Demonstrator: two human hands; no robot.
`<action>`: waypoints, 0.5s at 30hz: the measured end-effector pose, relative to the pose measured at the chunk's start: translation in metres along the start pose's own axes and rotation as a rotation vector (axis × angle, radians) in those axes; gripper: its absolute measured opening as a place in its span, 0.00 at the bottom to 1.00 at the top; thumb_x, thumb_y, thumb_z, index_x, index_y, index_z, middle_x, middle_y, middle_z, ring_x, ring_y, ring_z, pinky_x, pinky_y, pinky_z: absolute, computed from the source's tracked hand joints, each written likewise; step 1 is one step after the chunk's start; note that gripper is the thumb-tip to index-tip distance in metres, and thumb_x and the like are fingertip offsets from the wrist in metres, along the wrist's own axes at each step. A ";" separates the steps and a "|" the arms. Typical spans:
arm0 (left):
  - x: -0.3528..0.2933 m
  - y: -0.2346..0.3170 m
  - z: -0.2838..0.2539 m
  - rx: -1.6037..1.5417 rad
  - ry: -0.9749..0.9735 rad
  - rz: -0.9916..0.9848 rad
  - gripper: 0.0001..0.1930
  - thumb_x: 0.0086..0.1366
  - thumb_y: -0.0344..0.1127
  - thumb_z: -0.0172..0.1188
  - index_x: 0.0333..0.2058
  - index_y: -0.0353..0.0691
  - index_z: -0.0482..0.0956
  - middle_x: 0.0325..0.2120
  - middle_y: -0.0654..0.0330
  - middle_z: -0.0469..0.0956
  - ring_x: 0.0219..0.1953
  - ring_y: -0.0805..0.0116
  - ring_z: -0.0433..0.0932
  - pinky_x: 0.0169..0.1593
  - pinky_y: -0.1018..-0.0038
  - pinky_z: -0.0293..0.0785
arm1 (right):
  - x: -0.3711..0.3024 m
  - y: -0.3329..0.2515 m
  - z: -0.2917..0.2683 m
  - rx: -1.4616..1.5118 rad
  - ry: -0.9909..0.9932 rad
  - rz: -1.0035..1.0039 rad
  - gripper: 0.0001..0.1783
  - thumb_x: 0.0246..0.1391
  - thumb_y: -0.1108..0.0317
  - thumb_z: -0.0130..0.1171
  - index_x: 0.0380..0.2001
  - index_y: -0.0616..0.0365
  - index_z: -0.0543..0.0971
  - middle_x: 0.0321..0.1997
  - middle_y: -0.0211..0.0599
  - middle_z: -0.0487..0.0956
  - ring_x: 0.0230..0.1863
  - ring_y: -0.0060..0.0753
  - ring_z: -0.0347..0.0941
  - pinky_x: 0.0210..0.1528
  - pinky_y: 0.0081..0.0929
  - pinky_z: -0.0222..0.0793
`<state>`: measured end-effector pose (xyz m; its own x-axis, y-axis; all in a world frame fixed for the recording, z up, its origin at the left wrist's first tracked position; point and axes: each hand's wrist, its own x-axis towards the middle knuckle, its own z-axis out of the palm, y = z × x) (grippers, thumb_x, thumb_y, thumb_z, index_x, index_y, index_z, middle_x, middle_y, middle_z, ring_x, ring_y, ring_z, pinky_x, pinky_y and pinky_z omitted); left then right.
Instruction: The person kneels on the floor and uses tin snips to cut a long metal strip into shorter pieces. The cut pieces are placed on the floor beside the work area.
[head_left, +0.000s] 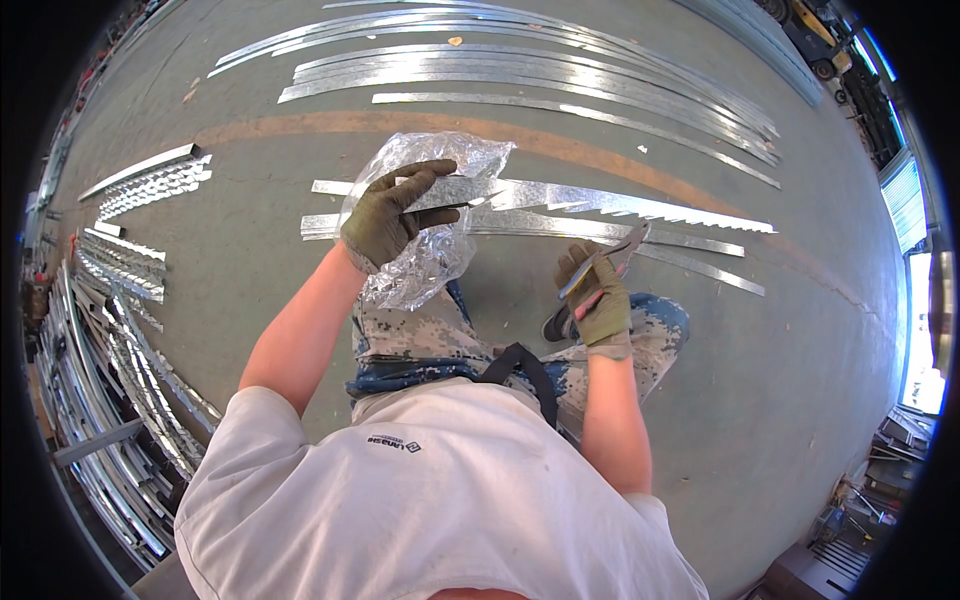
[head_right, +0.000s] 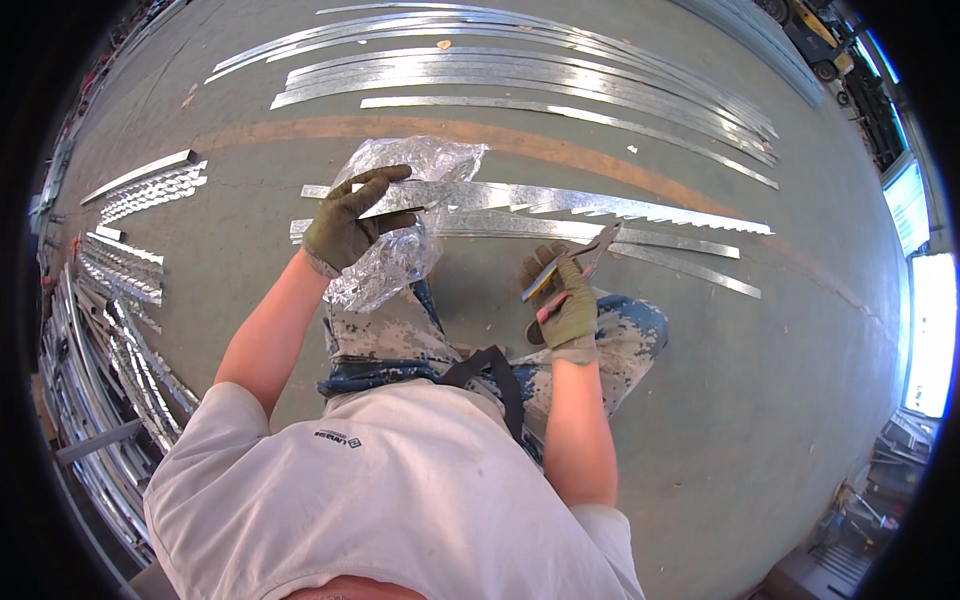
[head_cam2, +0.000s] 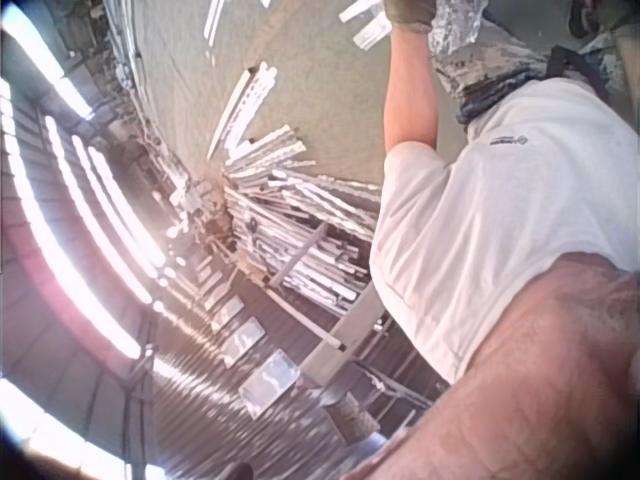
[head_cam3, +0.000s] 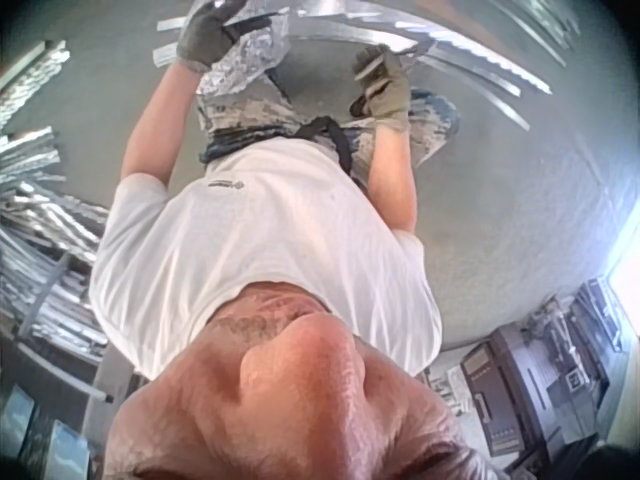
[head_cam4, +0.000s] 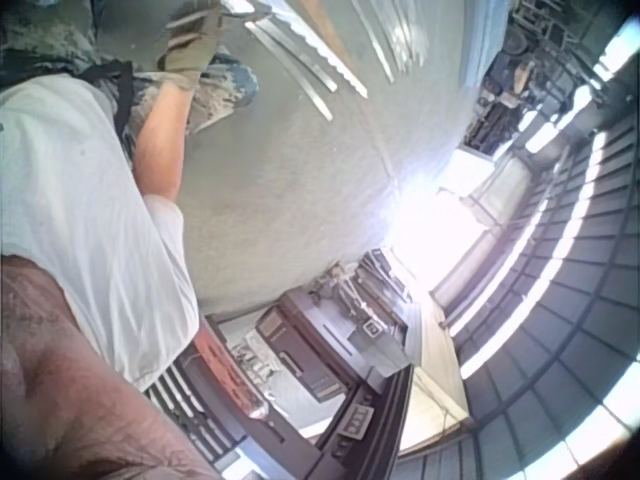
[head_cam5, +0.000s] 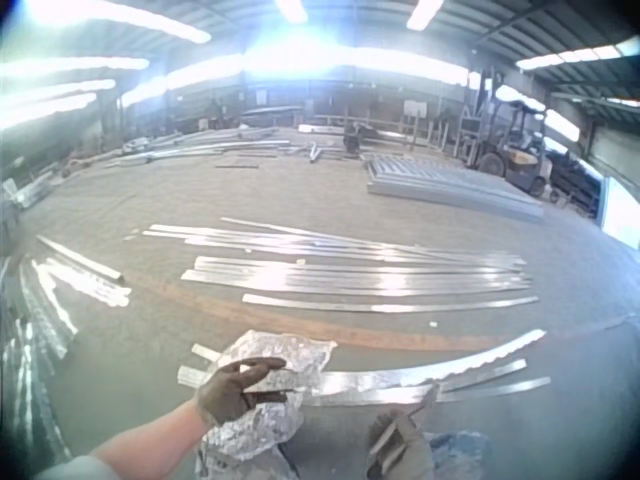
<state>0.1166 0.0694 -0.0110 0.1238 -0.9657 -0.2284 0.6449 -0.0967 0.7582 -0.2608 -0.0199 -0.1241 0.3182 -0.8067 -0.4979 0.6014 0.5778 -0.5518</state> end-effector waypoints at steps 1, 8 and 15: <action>-0.003 0.001 0.004 0.026 0.004 0.006 0.17 0.86 0.35 0.61 0.65 0.32 0.85 0.66 0.51 0.84 0.60 0.51 0.89 0.62 0.55 0.95 | 0.003 -0.002 -0.001 0.057 -0.043 -0.026 0.25 0.80 0.58 0.65 0.73 0.53 0.80 0.68 0.51 0.85 0.68 0.54 0.83 0.72 0.61 0.81; -0.023 0.009 0.024 0.271 -0.049 0.032 0.19 0.80 0.30 0.67 0.65 0.34 0.88 0.58 0.58 0.90 0.58 0.69 0.87 0.65 0.70 0.83 | 0.021 -0.022 0.006 0.276 -0.104 -0.070 0.27 0.79 0.57 0.67 0.75 0.46 0.79 0.74 0.62 0.76 0.75 0.68 0.75 0.75 0.73 0.77; -0.029 0.007 0.001 0.819 -0.144 0.069 0.16 0.79 0.33 0.67 0.61 0.40 0.92 0.61 0.60 0.90 0.64 0.67 0.85 0.72 0.66 0.79 | 0.051 -0.019 0.010 0.280 -0.071 -0.129 0.24 0.78 0.58 0.69 0.72 0.43 0.83 0.65 0.39 0.82 0.62 0.44 0.80 0.66 0.65 0.83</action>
<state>0.1173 0.0966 0.0015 0.0098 -0.9918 -0.1274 -0.1199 -0.1276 0.9846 -0.2482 -0.0727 -0.1320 0.2703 -0.8835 -0.3826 0.8157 0.4212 -0.3965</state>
